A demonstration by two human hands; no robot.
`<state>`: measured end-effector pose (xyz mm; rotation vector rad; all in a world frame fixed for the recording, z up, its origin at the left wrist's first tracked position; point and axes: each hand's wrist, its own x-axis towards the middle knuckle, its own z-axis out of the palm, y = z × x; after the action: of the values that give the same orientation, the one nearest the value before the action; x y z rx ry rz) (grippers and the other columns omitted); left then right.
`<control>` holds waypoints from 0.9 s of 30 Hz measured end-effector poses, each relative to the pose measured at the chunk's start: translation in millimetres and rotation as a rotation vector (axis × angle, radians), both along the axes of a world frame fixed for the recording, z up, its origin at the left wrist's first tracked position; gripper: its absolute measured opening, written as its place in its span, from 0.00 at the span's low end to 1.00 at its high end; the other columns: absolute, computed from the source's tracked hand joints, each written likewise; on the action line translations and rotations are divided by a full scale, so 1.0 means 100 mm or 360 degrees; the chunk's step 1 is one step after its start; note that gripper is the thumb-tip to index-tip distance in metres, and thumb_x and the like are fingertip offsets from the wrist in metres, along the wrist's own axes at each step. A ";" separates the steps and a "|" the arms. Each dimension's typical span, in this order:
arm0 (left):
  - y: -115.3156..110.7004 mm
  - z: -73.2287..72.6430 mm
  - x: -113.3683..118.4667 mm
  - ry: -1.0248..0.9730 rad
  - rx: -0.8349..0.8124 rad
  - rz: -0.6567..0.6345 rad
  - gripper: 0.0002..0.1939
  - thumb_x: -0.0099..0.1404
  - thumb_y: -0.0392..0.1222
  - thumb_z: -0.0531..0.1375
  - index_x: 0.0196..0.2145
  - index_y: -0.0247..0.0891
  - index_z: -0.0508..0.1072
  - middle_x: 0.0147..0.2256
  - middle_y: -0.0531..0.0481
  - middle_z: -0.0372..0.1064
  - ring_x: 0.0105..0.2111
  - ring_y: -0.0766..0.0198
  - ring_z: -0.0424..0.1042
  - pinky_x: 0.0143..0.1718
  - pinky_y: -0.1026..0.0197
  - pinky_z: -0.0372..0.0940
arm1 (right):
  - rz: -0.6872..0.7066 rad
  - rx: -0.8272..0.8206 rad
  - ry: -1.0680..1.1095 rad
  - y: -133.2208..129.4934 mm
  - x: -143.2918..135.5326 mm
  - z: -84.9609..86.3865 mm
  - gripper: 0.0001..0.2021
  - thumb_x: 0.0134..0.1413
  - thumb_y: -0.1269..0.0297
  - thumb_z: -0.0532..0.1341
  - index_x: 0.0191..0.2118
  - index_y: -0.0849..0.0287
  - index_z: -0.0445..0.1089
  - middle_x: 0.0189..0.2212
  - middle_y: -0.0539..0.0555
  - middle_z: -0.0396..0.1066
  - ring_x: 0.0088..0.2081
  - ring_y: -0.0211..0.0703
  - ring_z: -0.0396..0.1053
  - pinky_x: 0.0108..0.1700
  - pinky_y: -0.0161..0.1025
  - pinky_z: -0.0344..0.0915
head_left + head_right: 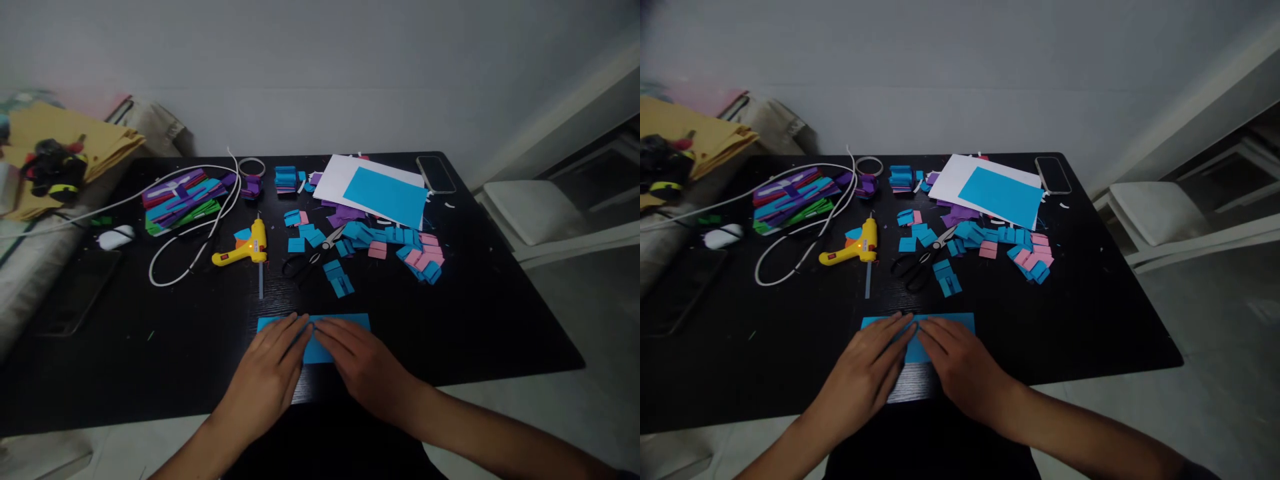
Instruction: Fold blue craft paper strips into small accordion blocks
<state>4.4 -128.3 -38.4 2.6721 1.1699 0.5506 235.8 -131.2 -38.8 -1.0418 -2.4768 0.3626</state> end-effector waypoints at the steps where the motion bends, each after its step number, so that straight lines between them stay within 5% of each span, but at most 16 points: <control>1: -0.02 -0.03 0.02 0.0022 -0.0005 -0.0006 0.23 0.72 0.28 0.54 0.63 0.31 0.69 0.62 0.38 0.71 0.62 0.47 0.70 0.59 0.42 0.71 | 0.0011 0.0014 -0.0045 0.00 -0.02 -0.02 0.24 0.63 0.81 0.53 0.63 0.72 0.68 0.60 0.66 0.74 0.62 0.53 0.71 0.63 0.50 0.73; 8: -0.06 -0.08 0.04 0.0045 -0.0043 0.0072 0.27 0.71 0.28 0.54 0.66 0.30 0.66 0.64 0.39 0.69 0.65 0.47 0.68 0.62 0.41 0.71 | -0.0127 0.0047 -0.0118 0.02 0.01 -0.01 0.22 0.65 0.78 0.54 0.61 0.74 0.71 0.60 0.67 0.74 0.61 0.55 0.72 0.63 0.50 0.74; 18: -0.06 -0.05 0.03 0.0039 -0.0111 0.0062 0.26 0.73 0.30 0.54 0.68 0.33 0.64 0.66 0.40 0.67 0.66 0.47 0.66 0.63 0.40 0.70 | -0.0429 0.0212 -0.0164 -0.06 0.47 0.05 0.15 0.72 0.74 0.55 0.56 0.67 0.75 0.53 0.61 0.80 0.54 0.52 0.78 0.55 0.50 0.77; 23: -0.07 -0.11 0.04 0.0019 -0.0094 0.0081 0.27 0.72 0.28 0.53 0.67 0.33 0.65 0.65 0.40 0.68 0.66 0.46 0.67 0.62 0.38 0.70 | -0.0638 0.0162 -0.0109 0.07 0.16 0.13 0.09 0.69 0.72 0.59 0.45 0.65 0.78 0.39 0.60 0.80 0.40 0.49 0.77 0.42 0.44 0.74; 27: -0.08 -0.15 0.04 0.0027 -0.0088 0.0082 0.28 0.71 0.28 0.54 0.67 0.32 0.64 0.65 0.40 0.68 0.66 0.46 0.67 0.62 0.38 0.70 | -0.0574 -0.0084 -0.0318 0.19 -0.24 0.16 0.11 0.69 0.69 0.59 0.33 0.60 0.74 0.28 0.54 0.75 0.30 0.46 0.75 0.31 0.40 0.64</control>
<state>8.6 -136.1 -53.7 2.6119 1.2429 0.4968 212.1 -112.6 -23.2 -1.5824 -2.3882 0.2197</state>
